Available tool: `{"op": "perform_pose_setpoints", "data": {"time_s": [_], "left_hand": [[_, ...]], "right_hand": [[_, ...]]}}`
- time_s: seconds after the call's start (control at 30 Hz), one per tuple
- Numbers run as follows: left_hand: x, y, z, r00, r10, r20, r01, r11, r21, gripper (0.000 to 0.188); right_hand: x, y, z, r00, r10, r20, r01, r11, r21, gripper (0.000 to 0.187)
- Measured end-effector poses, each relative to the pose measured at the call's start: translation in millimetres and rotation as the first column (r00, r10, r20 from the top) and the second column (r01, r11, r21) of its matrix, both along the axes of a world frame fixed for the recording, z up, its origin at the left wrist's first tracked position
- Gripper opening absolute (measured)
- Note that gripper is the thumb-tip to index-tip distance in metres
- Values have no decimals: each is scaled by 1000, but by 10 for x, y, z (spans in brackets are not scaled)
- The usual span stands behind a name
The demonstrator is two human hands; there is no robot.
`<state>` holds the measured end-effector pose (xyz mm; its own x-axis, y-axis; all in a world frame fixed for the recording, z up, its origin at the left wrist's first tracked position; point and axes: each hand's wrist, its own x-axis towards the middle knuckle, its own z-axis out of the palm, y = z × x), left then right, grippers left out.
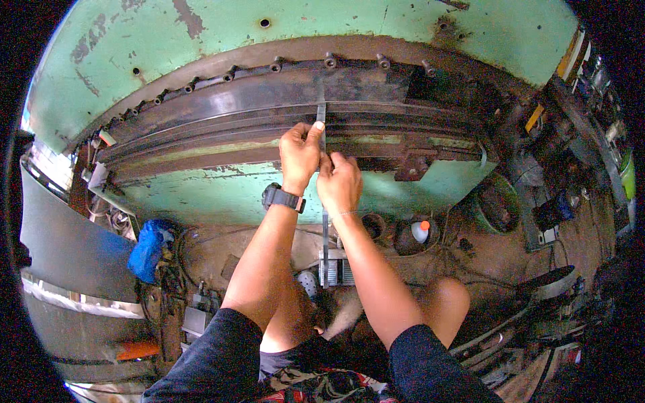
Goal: The person uses a metal measuring tool to repeatedly measure a section of a large green machine. They adjust the tool and reposition it along the machine's edge throughout the clip.
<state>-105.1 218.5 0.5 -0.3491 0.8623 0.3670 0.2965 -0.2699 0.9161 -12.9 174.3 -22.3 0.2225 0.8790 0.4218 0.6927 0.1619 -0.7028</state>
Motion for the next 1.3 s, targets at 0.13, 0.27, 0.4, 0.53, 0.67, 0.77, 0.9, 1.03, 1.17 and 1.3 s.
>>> {"op": "perform_pose_setpoints", "data": {"time_s": [0.13, 0.27, 0.4, 0.53, 0.67, 0.77, 0.9, 1.03, 1.17, 1.3], "left_hand": [[-21, 54, 19, 999, -37, 30, 36, 999, 39, 35], [38, 104, 31, 998, -34, 50, 34, 999, 3, 32], [82, 94, 60, 997, 19, 75, -16, 999, -39, 31], [119, 80, 53, 998, 48, 44, -44, 996, -74, 34], [95, 143, 18, 982, -73, 176, 89, 993, -84, 34], [-106, 167, -110, 762, -356, 541, 420, 908, 6, 28], [-86, 47, -136, 656, -257, 710, 349, 937, 16, 27], [-104, -10, -131, 683, -161, 712, 257, 966, -28, 22], [-140, -1, -12, 693, -136, 708, 270, 959, -80, 22], [-222, -37, 21, 720, -163, 674, 319, 941, -113, 22]], "right_hand": [[157, 72, 174, 962, 141, -232, -79, 963, 258, 26], [232, 428, 334, 709, 359, -607, -339, 928, 153, 28], [173, 586, 287, 554, 356, -753, -453, 887, 86, 32], [193, 616, 259, 548, 308, -777, -450, 892, 36, 34], [272, 639, 214, 498, 169, -850, -490, 864, -115, 32], [198, 482, 207, 382, 229, -895, -509, 861, 3, 28], [308, 545, 93, 520, 300, -800, -453, 890, 39, 25], [303, 586, 102, 578, 381, -722, -485, 872, 72, 24], [393, 661, 114, 701, 383, -602, -493, 870, -20, 26], [426, 748, 65, 692, 412, -593, -524, 851, -20, 29]]}}
